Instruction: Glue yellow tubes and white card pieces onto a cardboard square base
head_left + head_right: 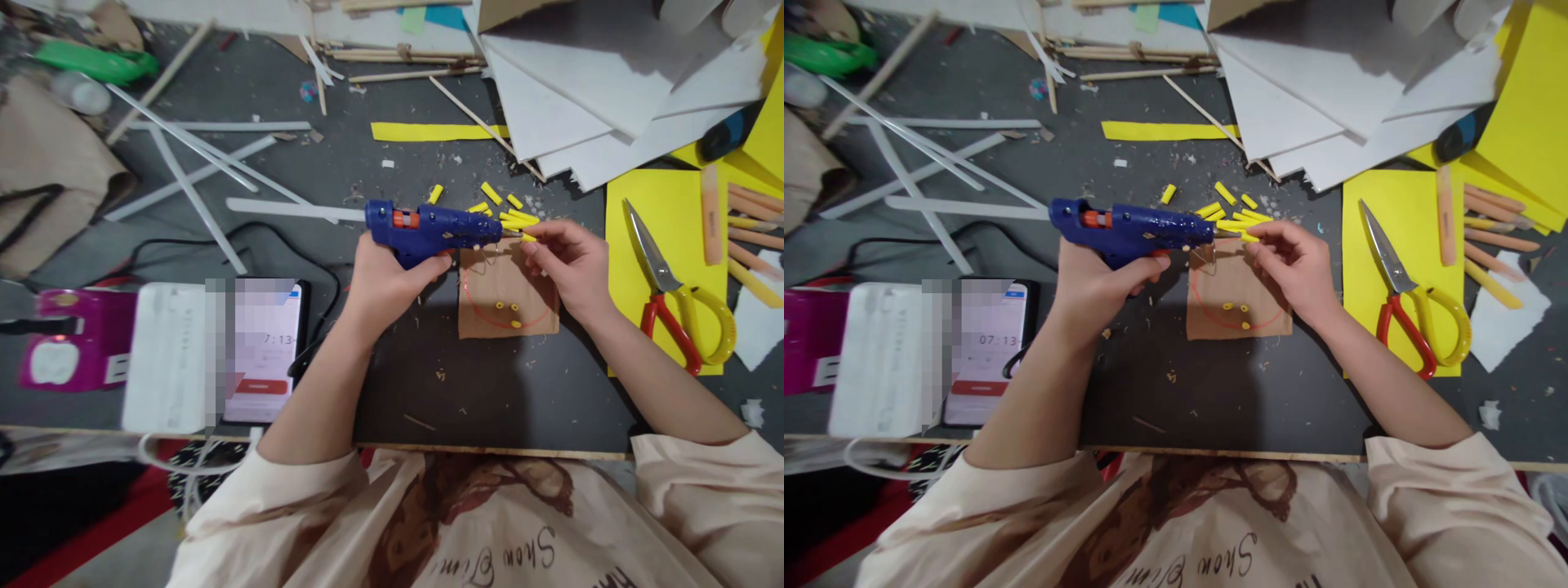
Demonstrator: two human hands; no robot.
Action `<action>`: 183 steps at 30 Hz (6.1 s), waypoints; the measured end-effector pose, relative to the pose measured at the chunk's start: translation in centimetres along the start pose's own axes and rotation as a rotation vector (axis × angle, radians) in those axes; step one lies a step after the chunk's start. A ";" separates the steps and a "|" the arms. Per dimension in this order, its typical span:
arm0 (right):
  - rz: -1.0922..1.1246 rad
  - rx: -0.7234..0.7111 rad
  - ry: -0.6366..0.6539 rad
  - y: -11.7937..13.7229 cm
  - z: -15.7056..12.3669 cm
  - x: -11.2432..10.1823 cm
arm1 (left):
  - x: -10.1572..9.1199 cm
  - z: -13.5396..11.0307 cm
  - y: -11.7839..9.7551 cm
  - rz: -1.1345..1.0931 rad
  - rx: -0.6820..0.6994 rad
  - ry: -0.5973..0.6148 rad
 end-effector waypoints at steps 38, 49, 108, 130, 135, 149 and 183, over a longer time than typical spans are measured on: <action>-1.119 -0.667 0.629 5.4 -4.6 2.4 | -0.9 0.6 0.1 0.240 0.107 -0.219; -1.166 -0.730 0.617 5.7 -4.7 2.7 | -1.0 0.6 -0.1 0.260 0.119 -0.210; -0.750 -0.234 0.674 3.5 -1.7 1.6 | -1.1 1.2 0.9 0.132 0.111 -0.289; -0.677 -0.188 0.705 3.5 -1.5 1.4 | -1.0 1.3 1.3 0.076 0.111 -0.286; -0.631 -0.223 0.668 4.4 -1.7 1.2 | -1.1 1.2 1.1 0.054 0.122 -0.309; -0.699 -0.316 0.790 3.9 -2.7 2.2 | -1.1 1.2 0.7 0.066 0.142 -0.329; -1.111 -0.217 0.214 1.6 7.0 0.1 | -1.6 1.7 0.5 -0.479 0.092 -0.451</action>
Point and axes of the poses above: each hand's wrist, its own z-axis towards the middle knuckle, its own x-axis out of the palm, y = z × x, the point moved 3 cm from there along z, towards the middle knuckle, and after that the axes turned 7 degrees about -z, right-handed, at the moved point
